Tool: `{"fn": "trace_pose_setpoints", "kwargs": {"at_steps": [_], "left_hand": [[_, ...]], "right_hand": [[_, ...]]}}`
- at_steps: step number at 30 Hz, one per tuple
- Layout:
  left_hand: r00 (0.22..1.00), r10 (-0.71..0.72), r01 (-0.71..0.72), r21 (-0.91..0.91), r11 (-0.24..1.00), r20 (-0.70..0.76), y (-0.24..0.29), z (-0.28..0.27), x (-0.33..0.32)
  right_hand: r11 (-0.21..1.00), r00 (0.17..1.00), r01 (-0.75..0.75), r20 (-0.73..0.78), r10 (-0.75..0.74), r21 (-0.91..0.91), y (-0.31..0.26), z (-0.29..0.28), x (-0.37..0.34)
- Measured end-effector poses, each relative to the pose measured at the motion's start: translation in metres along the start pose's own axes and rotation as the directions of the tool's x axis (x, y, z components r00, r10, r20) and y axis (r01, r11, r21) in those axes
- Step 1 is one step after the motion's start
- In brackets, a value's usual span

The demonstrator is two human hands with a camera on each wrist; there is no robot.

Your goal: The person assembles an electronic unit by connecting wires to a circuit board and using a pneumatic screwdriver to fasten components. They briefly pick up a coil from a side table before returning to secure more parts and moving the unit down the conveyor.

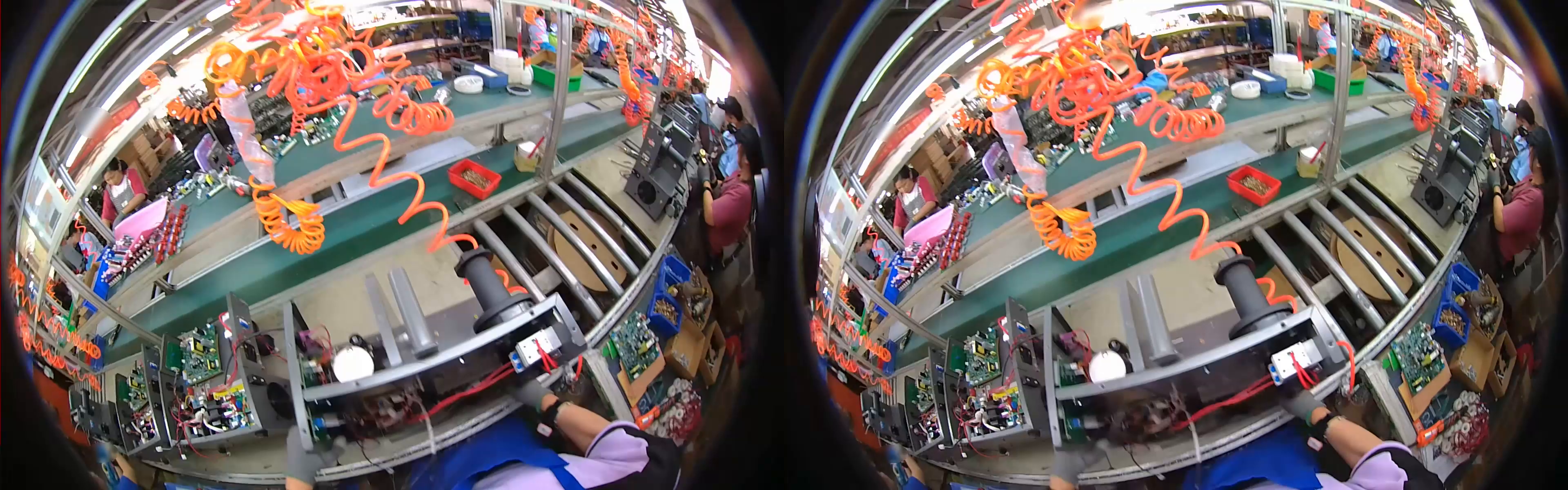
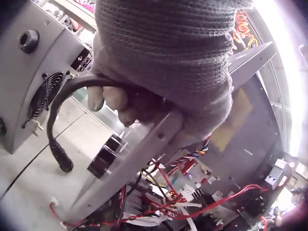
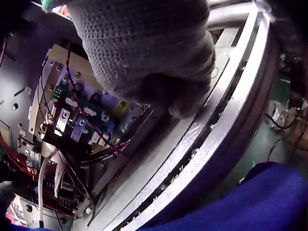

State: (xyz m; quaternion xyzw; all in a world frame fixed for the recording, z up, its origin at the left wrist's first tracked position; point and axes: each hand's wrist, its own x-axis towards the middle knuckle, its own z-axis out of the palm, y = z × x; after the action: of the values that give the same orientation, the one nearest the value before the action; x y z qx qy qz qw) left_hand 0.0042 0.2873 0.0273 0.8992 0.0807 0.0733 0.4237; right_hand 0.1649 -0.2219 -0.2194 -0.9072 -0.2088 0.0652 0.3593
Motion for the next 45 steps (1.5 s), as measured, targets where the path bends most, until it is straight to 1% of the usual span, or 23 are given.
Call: {"fn": "trace_pose_setpoints", "kwargs": {"at_steps": [2,3,6,10,13,14,15,17,18,21,22,25,26,27,28,29,33,35,39,40,42,43,45], "left_hand": [[0.915,-0.318,0.311,0.065,0.948,0.248,0.047,-0.016,-0.016],[0.718,-0.592,0.490,0.338,0.803,0.366,0.071,-0.029,-0.019],[0.690,-0.597,0.130,0.741,0.658,0.409,0.115,-0.035,-0.015],[0.861,-0.447,0.508,-0.397,0.764,0.242,-0.055,-0.012,-0.066],[0.698,-0.700,0.657,-0.525,0.541,0.152,0.019,-0.039,-0.016],[0.887,-0.450,0.436,0.135,0.890,0.106,0.101,-0.051,0.025],[0.965,-0.199,0.202,0.000,0.979,-0.170,0.116,-0.037,0.038],[0.893,-0.300,0.283,-0.100,0.954,-0.336,0.109,-0.016,0.053],[0.836,-0.202,-0.062,-0.454,0.889,-0.510,0.019,0.020,0.055],[0.822,-0.242,0.298,0.027,0.954,-0.515,0.088,-0.001,0.066],[0.818,-0.184,0.240,0.032,0.970,-0.545,0.093,0.002,0.066],[0.844,-0.092,0.174,0.108,0.979,-0.529,0.087,0.000,0.057],[0.834,-0.048,0.150,0.142,0.979,-0.550,0.083,0.003,0.055],[0.830,-0.090,0.170,0.095,0.981,-0.550,0.084,0.006,0.054],[0.825,-0.132,0.190,0.049,0.981,-0.549,0.089,0.008,0.053],[0.819,-0.172,0.208,0.004,0.978,-0.548,0.094,0.009,0.052],[0.786,-0.143,0.161,-0.025,0.987,-0.601,0.111,0.017,0.053],[0.769,-0.249,0.217,-0.126,0.968,-0.588,0.109,0.020,0.051],[0.762,-0.352,0.324,-0.151,0.934,-0.543,0.134,0.013,0.053],[0.769,-0.337,0.328,-0.116,0.937,-0.544,0.129,0.012,0.050],[0.790,-0.279,0.242,-0.141,0.960,-0.546,0.113,0.013,0.050],[0.797,-0.253,0.197,-0.160,0.967,-0.548,0.107,0.014,0.048],[0.789,-0.248,0.229,-0.104,0.968,-0.562,0.106,0.013,0.051]], "right_hand": [[0.954,0.940,-0.287,0.215,0.264,0.083,-0.038,-0.046,-0.007],[0.934,0.908,-0.338,0.299,0.292,0.113,-0.038,-0.055,-0.013],[0.957,0.870,-0.289,0.412,0.271,-0.019,-0.092,-0.105,-0.019],[0.999,0.979,-0.010,0.203,0.016,-0.032,-0.116,-0.112,-0.026],[0.833,0.782,-0.553,0.344,0.519,0.001,-0.133,-0.123,-0.026],[0.759,0.693,-0.648,0.358,0.625,-0.070,-0.168,-0.146,-0.008],[0.794,0.723,-0.605,0.379,0.577,-0.056,-0.164,-0.147,-0.003],[0.856,0.778,-0.517,0.403,0.482,-0.026,-0.151,-0.145,0.004],[0.847,0.779,-0.531,0.412,0.472,0.033,-0.150,-0.148,0.006],[0.752,0.665,-0.616,0.665,0.339,0.233,-0.105,-0.144,0.005],[0.784,0.657,-0.524,0.744,0.123,0.333,-0.094,-0.153,0.011],[0.866,0.496,-0.495,0.842,0.212,0.073,-0.130,-0.247,0.087],[0.961,0.684,-0.160,0.727,-0.057,0.226,-0.087,-0.251,0.112],[0.952,0.742,-0.266,0.598,0.302,-0.152,-0.163,-0.305,0.154],[0.922,0.965,-0.184,0.243,0.103,0.339,-0.162,-0.300,0.167],[0.837,0.994,-0.108,0.058,0.091,0.536,-0.153,-0.295,0.196],[0.827,0.999,-0.040,0.035,0.024,0.561,-0.139,-0.244,0.307],[0.571,0.941,-0.335,0.293,0.168,0.749,-0.187,-0.235,0.317],[0.610,0.955,-0.189,0.288,-0.067,0.769,-0.154,-0.213,0.349],[0.790,0.985,0.025,0.122,-0.126,0.613,-0.145,-0.213,0.352],[0.668,0.983,0.177,-0.099,-0.154,0.723,-0.132,-0.234,0.364],[0.314,0.990,0.143,-0.134,-0.051,0.939,-0.124,-0.249,0.367],[0.140,0.932,0.245,-0.272,0.240,0.960,-0.160,-0.302,0.337]]}}
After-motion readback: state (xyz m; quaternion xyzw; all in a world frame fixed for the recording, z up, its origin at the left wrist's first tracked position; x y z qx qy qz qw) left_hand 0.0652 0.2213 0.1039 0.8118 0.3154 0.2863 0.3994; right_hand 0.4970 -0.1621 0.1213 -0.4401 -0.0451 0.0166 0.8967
